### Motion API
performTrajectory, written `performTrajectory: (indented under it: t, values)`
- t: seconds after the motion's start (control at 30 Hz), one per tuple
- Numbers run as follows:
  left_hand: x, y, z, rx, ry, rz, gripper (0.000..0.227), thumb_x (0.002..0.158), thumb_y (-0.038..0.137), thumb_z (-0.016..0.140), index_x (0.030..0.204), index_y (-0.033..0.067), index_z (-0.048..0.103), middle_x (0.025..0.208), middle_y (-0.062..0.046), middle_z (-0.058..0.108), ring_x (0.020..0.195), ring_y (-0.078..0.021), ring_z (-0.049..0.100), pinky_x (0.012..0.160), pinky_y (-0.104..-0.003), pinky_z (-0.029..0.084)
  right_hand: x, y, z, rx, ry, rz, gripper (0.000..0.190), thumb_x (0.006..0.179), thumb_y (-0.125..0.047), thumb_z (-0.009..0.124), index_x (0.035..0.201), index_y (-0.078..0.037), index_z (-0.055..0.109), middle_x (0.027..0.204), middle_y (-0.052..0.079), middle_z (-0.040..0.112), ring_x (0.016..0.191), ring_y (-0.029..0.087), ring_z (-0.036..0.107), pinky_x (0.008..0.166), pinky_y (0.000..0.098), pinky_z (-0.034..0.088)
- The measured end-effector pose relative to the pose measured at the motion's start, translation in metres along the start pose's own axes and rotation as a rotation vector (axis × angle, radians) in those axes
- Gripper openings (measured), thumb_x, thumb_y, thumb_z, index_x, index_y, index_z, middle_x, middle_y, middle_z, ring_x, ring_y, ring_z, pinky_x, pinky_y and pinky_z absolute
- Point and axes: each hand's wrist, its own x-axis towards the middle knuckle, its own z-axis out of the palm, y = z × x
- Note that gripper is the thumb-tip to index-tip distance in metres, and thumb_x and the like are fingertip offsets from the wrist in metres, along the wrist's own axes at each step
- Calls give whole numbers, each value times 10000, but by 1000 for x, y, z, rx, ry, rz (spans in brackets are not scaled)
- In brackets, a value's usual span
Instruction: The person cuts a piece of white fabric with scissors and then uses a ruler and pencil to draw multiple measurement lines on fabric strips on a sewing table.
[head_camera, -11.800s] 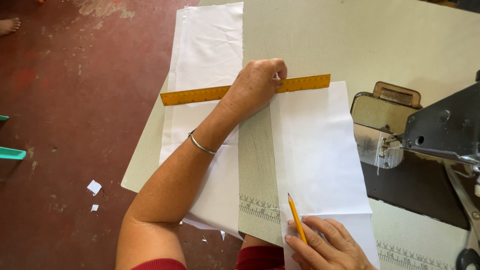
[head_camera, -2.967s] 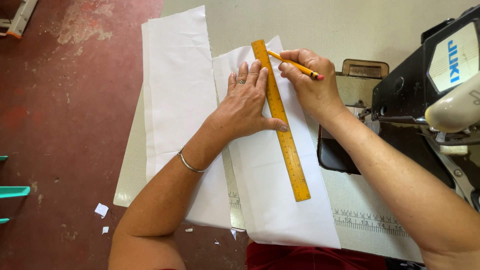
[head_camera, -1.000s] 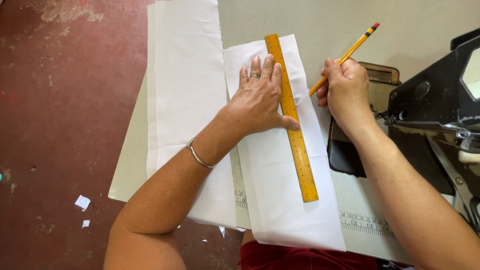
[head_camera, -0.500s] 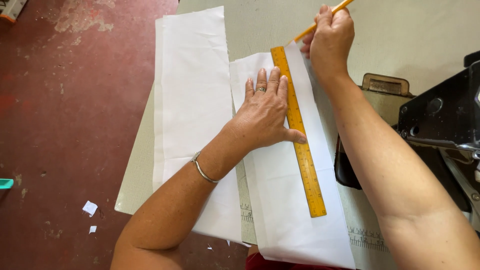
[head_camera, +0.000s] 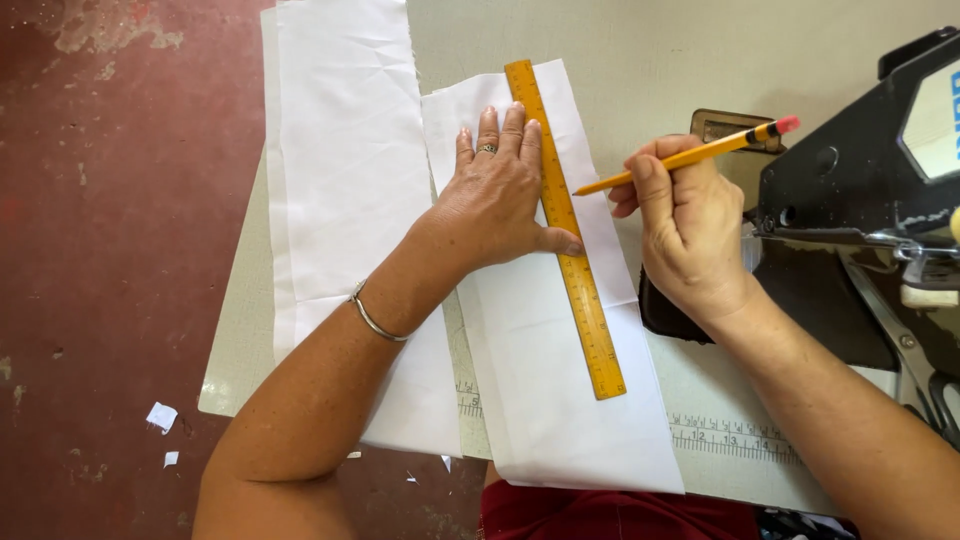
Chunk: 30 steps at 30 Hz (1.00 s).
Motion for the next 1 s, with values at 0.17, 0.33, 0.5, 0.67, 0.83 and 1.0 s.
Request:
performTrajectory:
  t: [0.17,0.33,0.5,0.67,0.83,1.0]
  values:
    - [1,0,1,1,-2,-8,1407,818,817,767,1586,-75,-4,1672,-291,-67,1528,-478,-88,1206,-607,25,-14,14,4,46,3,57,232,1179,-230,415,1093,-55,540,786,22,684,692,147,696,720,295,543]
    - [2,-2,4,-10,14,1,1407,816,823,762,1582,-82,4,1669,-294,-63,1526,-485,-88,1205,-617,27,-16,14,6,56,12,60,243,1178,-232,416,1085,-50,550,807,25,690,714,148,708,729,293,546]
    - [2,-3,4,-19,11,-5,1401,821,812,768,1581,-81,1,1670,-288,-67,1526,-481,-98,1208,-615,28,-17,12,8,58,9,67,251,1177,-236,416,1087,-46,553,802,34,690,708,150,709,708,285,550]
    - [3,-3,5,-8,18,0,1406,819,818,773,1581,-84,8,1669,-291,-60,1523,-488,-91,1206,-619,32,-19,8,7,41,-8,27,226,1175,-207,418,1119,-31,549,870,55,704,727,158,719,704,289,565]
    - [-2,6,-13,36,-46,-15,1368,866,788,749,1587,-81,-23,1665,-295,-92,1522,-473,-75,1215,-600,54,-12,10,6,-31,-19,-63,234,1189,-199,397,1125,-23,538,828,37,687,722,179,700,679,334,547]
    - [7,6,-25,48,-80,-38,1330,882,723,782,1593,-71,-14,1671,-273,-66,1521,-446,-28,1235,-571,85,0,15,12,-24,-30,-149,229,1208,-178,377,1145,-1,507,828,52,659,710,204,688,669,366,543]
